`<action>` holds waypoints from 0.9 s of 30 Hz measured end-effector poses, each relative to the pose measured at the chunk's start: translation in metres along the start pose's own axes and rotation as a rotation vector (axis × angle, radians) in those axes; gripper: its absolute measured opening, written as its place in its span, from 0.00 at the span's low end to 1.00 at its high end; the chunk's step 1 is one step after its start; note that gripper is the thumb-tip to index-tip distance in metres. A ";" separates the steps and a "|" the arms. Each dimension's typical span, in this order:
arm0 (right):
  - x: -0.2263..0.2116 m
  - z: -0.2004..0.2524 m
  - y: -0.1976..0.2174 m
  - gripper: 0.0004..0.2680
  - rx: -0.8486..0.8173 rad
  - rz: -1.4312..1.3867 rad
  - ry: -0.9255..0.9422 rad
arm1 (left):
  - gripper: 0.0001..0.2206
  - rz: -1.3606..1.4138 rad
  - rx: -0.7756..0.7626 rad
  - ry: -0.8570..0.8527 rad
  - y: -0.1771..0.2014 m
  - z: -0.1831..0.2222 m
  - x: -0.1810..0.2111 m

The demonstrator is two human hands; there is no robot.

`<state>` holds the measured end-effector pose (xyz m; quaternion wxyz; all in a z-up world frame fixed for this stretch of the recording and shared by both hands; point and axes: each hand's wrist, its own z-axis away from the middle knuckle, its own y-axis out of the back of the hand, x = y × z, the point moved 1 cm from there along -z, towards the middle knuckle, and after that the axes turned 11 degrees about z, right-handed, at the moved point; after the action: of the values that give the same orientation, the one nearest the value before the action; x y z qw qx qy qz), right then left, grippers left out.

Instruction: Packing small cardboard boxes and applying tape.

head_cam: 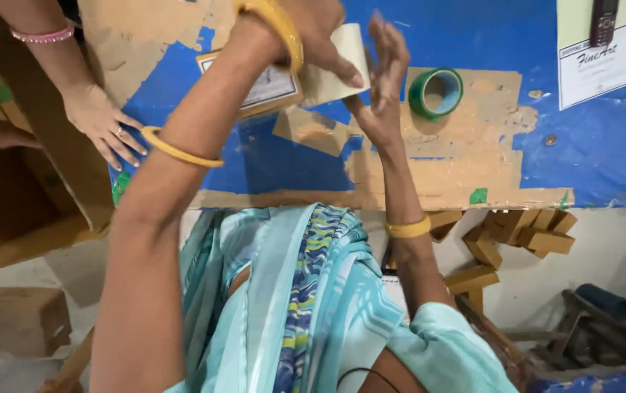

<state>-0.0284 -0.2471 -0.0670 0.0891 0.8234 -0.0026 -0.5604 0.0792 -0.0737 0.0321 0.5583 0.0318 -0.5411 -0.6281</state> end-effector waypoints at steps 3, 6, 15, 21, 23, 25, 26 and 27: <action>0.099 0.079 0.010 0.21 -0.159 0.457 -0.594 | 0.29 0.283 0.044 -0.004 -0.007 -0.004 -0.015; 0.125 0.115 -0.014 0.14 -0.188 0.909 -0.262 | 0.26 0.294 -0.019 -0.144 -0.005 0.002 -0.024; 0.089 0.139 -0.003 0.09 0.073 0.498 -0.287 | 0.23 0.274 0.042 -0.152 -0.003 0.018 -0.036; -0.064 0.069 0.007 0.06 0.306 0.007 -0.400 | 0.25 0.311 0.371 -0.428 -0.033 0.009 -0.060; -0.085 0.036 -0.001 0.07 0.275 0.041 -0.385 | 0.26 0.531 0.211 -0.232 -0.005 0.020 -0.033; -0.097 0.018 -0.009 0.08 0.236 0.077 -0.380 | 0.30 0.755 0.045 -0.026 -0.002 0.025 -0.025; -0.095 0.011 -0.013 0.08 0.181 0.123 -0.364 | 0.27 0.755 0.016 -0.183 -0.005 0.020 -0.030; -0.094 0.003 -0.017 0.09 0.126 0.170 -0.348 | 0.24 0.752 -0.016 -0.340 -0.006 0.015 -0.035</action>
<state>-0.0677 -0.2210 0.0157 0.0825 0.7149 -0.1223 -0.6834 0.0785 -0.0395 0.0137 0.6519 -0.2767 -0.5945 -0.3809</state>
